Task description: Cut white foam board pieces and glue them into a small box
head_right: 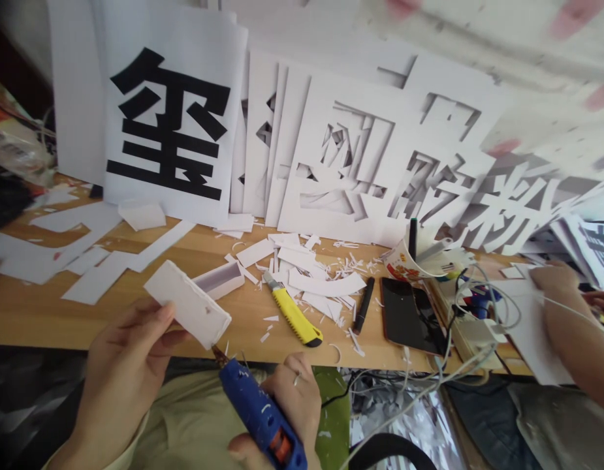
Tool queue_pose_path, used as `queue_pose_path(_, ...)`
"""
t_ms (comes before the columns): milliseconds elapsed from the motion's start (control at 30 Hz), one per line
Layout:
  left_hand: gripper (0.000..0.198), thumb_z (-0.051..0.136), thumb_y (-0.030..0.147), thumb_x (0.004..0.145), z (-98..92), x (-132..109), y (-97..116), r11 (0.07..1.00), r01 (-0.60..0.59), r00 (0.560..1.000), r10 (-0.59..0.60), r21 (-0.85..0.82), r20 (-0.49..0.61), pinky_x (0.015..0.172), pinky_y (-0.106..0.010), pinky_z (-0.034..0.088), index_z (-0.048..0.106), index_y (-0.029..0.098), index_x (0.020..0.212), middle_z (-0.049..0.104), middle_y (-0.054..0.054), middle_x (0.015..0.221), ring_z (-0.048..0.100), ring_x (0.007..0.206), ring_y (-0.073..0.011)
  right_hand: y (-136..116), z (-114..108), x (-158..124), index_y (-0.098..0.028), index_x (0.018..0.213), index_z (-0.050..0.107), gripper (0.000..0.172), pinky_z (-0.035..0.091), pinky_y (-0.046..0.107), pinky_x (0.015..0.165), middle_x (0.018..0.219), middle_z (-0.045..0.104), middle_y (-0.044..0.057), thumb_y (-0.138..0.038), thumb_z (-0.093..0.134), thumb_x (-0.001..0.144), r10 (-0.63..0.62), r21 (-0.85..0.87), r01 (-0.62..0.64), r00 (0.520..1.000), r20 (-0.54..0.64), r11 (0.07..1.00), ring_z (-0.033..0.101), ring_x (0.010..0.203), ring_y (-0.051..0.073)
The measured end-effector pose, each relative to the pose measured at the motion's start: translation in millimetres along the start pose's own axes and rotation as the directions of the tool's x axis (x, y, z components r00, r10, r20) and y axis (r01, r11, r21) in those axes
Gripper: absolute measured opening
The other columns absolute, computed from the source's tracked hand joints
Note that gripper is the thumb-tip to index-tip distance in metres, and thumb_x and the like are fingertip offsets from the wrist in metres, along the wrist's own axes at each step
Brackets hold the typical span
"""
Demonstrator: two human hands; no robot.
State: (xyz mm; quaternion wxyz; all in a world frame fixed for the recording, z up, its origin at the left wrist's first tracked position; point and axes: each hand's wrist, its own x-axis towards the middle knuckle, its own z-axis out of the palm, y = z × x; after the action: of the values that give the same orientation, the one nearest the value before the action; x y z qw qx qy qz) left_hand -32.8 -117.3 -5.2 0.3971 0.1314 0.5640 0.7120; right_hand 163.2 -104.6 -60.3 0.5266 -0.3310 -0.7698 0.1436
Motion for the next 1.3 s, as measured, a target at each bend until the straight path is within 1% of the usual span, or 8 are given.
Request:
queue_pose_path(267, 0.042, 0.098, 0.051, 0.055, 2.2, 0, 0, 1.000, 0.012, 1.000, -0.012, 0.008, -0.010, 0.053, -0.018, 0.063, 0.075, 0.022, 0.074, 0.077, 0.002, 0.070, 0.073, 0.060, -0.0141, -3, 0, -4, -0.026, 0.070, 0.048, 0.060, 0.027, 0.035, 0.051, 0.058, 0.032, -0.005, -0.074, 0.032, 0.102, 0.058, -0.101, -0.052, 0.997, 0.049, 0.993, 0.038, 0.051, 0.017)
queue_pose_path(467, 0.040, 0.098, 0.050, 0.057, 2.4, 3, -1, 1.000, 0.029, 1.000, -0.029, -0.007, -0.012, 0.053, -0.020, 0.063, 0.075, 0.022, 0.074, 0.077, 0.001, 0.071, 0.073, 0.060, -0.0148, -9, -5, 3, -0.025, 0.080, 0.054, 0.050, 0.034, 0.035, 0.056, 0.060, 0.042, -0.004, -0.068, 0.042, 0.102, 0.053, -0.024, -0.051, 0.995, 0.084, 0.998, 0.045, 0.055, 0.018)
queue_pose_path(600, 0.035, 0.095, 0.049, 0.063, -0.2, 6, -6, 1.000, 0.000, 1.000, -0.001, 0.031, 0.017, 0.053, -0.021, 0.062, 0.077, 0.022, 0.076, 0.077, 0.000, 0.072, 0.071, 0.059, -0.0154, -6, -11, -4, -0.023, 0.091, 0.064, 0.038, 0.042, 0.034, 0.061, 0.071, 0.058, 0.000, -0.060, 0.056, 0.100, 0.214, -0.027, -0.213, 0.955, 0.204, 0.977, 0.057, 0.066, 0.020)
queue_pose_path(700, 0.022, 0.088, 0.043, 0.074, -4.5, 6, -12, 0.973, -0.160, 0.984, 0.144, 0.169, 0.101, 0.058, -0.020, 0.061, 0.079, 0.024, 0.080, 0.076, 0.001, 0.073, 0.070, 0.062, -0.0140, -4, -15, -6, -0.023, 0.092, 0.068, 0.036, 0.045, 0.033, 0.064, 0.080, 0.064, 0.002, -0.057, 0.062, 0.098, 0.365, -0.022, -0.364, 0.929, 0.065, 0.931, 0.061, 0.073, 0.021)
queue_pose_path(767, 0.008, 0.082, 0.034, 0.082, -7.1, 5, -16, 0.882, -0.351, 0.931, 0.294, 0.316, 0.215, 0.063, -0.019, 0.060, 0.080, 0.026, 0.084, 0.076, 0.002, 0.080, 0.071, 0.068, -0.0128, -5, -19, -3, -0.023, 0.095, 0.070, 0.039, 0.046, 0.035, 0.068, 0.084, 0.066, 0.003, -0.060, 0.060, 0.098, 0.380, 0.022, -0.379, 0.925, -0.023, 0.925, 0.063, 0.077, 0.023)
queue_pose_path(867, 0.007, 0.075, 0.022, 0.088, -8.1, 4, -19, 0.672, -0.604, 0.793, 0.456, 0.428, 0.404, 0.068, -0.017, 0.058, 0.079, 0.027, 0.088, 0.076, 0.002, 0.086, 0.071, 0.073, -0.0112, -13, -27, 10, -0.024, 0.096, 0.068, 0.045, 0.048, 0.040, 0.073, 0.085, 0.066, 0.004, -0.067, 0.055, 0.098, 0.345, 0.077, -0.343, 0.939, -0.009, 0.936, 0.063, 0.081, 0.027)
queue_pose_path(1033, 0.016, 0.069, 0.013, 0.091, -6.0, -1, -17, 0.470, -0.784, 0.620, 0.549, 0.406, 0.561, 0.074, -0.019, 0.058, 0.078, 0.025, 0.098, 0.074, 0.001, 0.085, 0.071, 0.074, -0.0126, -23, -32, 27, -0.025, 0.091, 0.062, 0.042, 0.043, 0.036, 0.062, 0.072, 0.058, 0.001, -0.064, 0.050, 0.101, 0.211, 0.059, -0.222, 0.965, 0.154, 0.973, 0.055, 0.068, 0.022)
queue_pose_path(1300, 0.025, 0.067, 0.009, 0.092, -8.3, -4, -15, 0.461, -0.806, 0.585, 0.522, 0.372, 0.621, 0.066, -0.016, 0.053, 0.078, 0.026, 0.106, 0.067, 0.002, 0.080, 0.065, 0.068, -0.0092, -20, -24, 20, -0.025, 0.079, 0.051, 0.046, 0.037, 0.034, 0.062, 0.067, 0.046, -0.002, -0.063, 0.046, 0.103, 0.208, -0.036, -0.205, 0.972, 0.107, 0.978, 0.047, 0.065, 0.020)
